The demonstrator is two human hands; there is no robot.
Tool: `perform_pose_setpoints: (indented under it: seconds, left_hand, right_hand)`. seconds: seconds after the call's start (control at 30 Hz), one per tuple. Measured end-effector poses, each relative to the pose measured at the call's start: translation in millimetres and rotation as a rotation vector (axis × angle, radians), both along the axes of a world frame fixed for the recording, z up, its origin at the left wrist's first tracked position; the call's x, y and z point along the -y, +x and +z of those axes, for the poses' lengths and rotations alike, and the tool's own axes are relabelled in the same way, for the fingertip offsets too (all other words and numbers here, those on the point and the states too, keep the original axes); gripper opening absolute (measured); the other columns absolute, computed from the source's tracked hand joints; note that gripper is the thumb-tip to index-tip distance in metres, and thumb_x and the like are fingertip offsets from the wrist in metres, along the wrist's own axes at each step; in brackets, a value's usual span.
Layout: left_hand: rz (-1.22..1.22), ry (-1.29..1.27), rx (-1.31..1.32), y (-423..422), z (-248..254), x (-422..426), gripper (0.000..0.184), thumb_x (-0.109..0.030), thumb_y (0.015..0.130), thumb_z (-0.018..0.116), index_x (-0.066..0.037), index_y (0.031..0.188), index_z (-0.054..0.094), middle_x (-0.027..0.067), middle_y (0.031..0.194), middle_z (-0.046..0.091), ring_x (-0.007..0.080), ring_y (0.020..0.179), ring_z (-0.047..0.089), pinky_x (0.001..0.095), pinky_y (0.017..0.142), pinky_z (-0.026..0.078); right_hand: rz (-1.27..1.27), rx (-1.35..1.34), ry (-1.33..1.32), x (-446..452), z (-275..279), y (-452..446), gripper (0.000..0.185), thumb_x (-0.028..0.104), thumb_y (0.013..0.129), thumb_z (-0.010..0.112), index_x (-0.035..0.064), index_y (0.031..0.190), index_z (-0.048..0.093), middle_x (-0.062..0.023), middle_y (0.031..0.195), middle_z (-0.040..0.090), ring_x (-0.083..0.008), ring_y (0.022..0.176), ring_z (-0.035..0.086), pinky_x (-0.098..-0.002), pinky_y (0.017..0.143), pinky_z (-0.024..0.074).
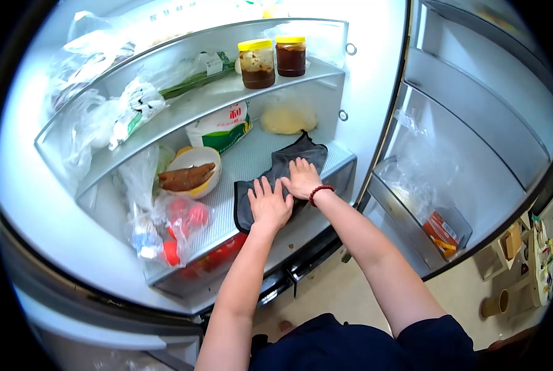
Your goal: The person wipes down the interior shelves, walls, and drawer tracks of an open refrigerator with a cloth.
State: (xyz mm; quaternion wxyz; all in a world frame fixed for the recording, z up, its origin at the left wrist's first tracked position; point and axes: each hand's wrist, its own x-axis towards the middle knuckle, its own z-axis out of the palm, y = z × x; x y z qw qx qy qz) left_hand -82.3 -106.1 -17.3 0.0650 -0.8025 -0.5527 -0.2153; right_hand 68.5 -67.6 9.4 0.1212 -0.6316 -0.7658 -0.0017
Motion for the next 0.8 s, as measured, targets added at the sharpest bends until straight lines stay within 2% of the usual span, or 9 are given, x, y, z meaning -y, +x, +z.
perform_pose_setpoints:
  seconds: [0.07,0.17,0.23,0.37,0.47,0.6,0.7,0.77,0.8]
  left_hand:
    - [0.064,-0.038,-0.033,0.7,2.2,-16.2,0.06,-0.042,0.095,0.046,-0.009,0.144,0.044,0.0284,0.148,0.039,0.0473,0.139,0.033,0.062,0.11,0.027]
    - [0.14,-0.118,0.023,5.1,4.2,-36.4,0.064,-0.04,0.096,0.041,0.0,0.147,0.037,0.0295,0.153,0.031,0.0484,0.143,0.024,0.0636,0.113,0.019]
    - [0.191,-0.191,0.031,6.2,10.3,-44.9,0.067,-0.039,0.097,0.039,0.004,0.148,0.032,0.0298,0.155,0.025,0.0482,0.145,0.018,0.0642,0.114,0.015]
    - [0.303,-0.254,-0.025,10.1,16.4,-68.0,0.068,-0.04,0.098,0.036,0.003,0.149,0.03,0.0309,0.156,0.023,0.0483,0.146,0.016,0.065,0.113,0.016]
    - [0.319,-0.252,0.017,11.2,13.0,-74.0,0.069,-0.043,0.097,0.036,0.002,0.15,0.03,0.0307,0.156,0.021,0.048,0.146,0.015,0.0657,0.113,0.015]
    - [0.271,-0.308,-0.059,6.7,16.1,-61.6,0.072,-0.047,0.098,0.035,0.0,0.151,0.027,0.0294,0.158,0.019,0.0486,0.147,0.013,0.066,0.114,0.014]
    - [0.166,-0.274,-0.096,8.3,20.6,-22.2,0.069,-0.049,0.098,0.037,-0.004,0.15,0.032,0.0306,0.155,0.024,0.0495,0.145,0.019,0.0665,0.112,0.018]
    - [0.095,-0.166,-0.099,9.1,10.9,-4.4,0.065,-0.047,0.098,0.042,-0.003,0.146,0.037,0.0311,0.152,0.03,0.0497,0.142,0.025,0.0666,0.109,0.023]
    - [0.078,-0.138,-0.088,10.2,12.6,-0.8,0.065,-0.046,0.098,0.044,-0.003,0.145,0.038,0.0311,0.151,0.031,0.0489,0.141,0.027,0.066,0.109,0.025]
  right_hand:
    - [0.051,0.02,-0.036,-38.2,-8.0,-2.0,0.075,0.05,0.095,0.046,-0.0027,0.147,0.034,-0.0253,0.154,0.031,-0.0376,0.144,0.028,-0.0483,0.117,0.0218]
    - [0.14,0.105,-0.106,-68.6,15.0,-20.7,0.072,0.05,0.098,0.039,0.0034,0.151,0.031,-0.0193,0.159,0.026,-0.0344,0.148,0.022,-0.0464,0.12,0.0166]
    - [0.221,0.061,-0.136,-102.2,13.4,-29.7,0.07,0.05,0.098,0.039,0.006,0.152,0.031,-0.0156,0.16,0.025,-0.03,0.149,0.021,-0.0454,0.12,0.0158]
    - [0.221,0.007,-0.161,-149.9,17.7,-53.6,0.069,0.049,0.096,0.041,0.0086,0.152,0.033,-0.0131,0.16,0.027,-0.0274,0.149,0.021,-0.0447,0.12,0.0158]
    - [0.248,-0.073,-0.046,-174.9,-0.8,-59.6,0.068,0.047,0.094,0.043,0.0086,0.15,0.037,-0.0131,0.159,0.029,-0.0278,0.148,0.023,-0.0452,0.12,0.0165]
    - [0.29,-0.04,-0.164,-109.6,41.2,-45.4,0.063,0.043,0.093,0.046,0.0073,0.146,0.044,-0.0143,0.155,0.037,-0.025,0.145,0.032,-0.0441,0.118,0.0236]
    - [0.163,-0.02,0.095,-71.9,20.8,-32.8,0.053,0.04,0.092,0.051,0.0011,0.128,0.056,-0.0151,0.134,0.057,-0.0259,0.126,0.053,-0.0445,0.102,0.0417]
    - [0.068,0.053,0.125,-49.0,17.3,-22.9,0.052,0.04,0.091,0.053,-0.0013,0.122,0.06,-0.0153,0.123,0.063,-0.0269,0.116,0.059,-0.0444,0.093,0.0467]
    - [0.067,0.054,0.131,-60.1,12.5,-22.6,0.052,0.04,0.091,0.053,-0.0018,0.122,0.059,-0.0161,0.124,0.062,-0.0282,0.118,0.058,-0.0443,0.095,0.0456]
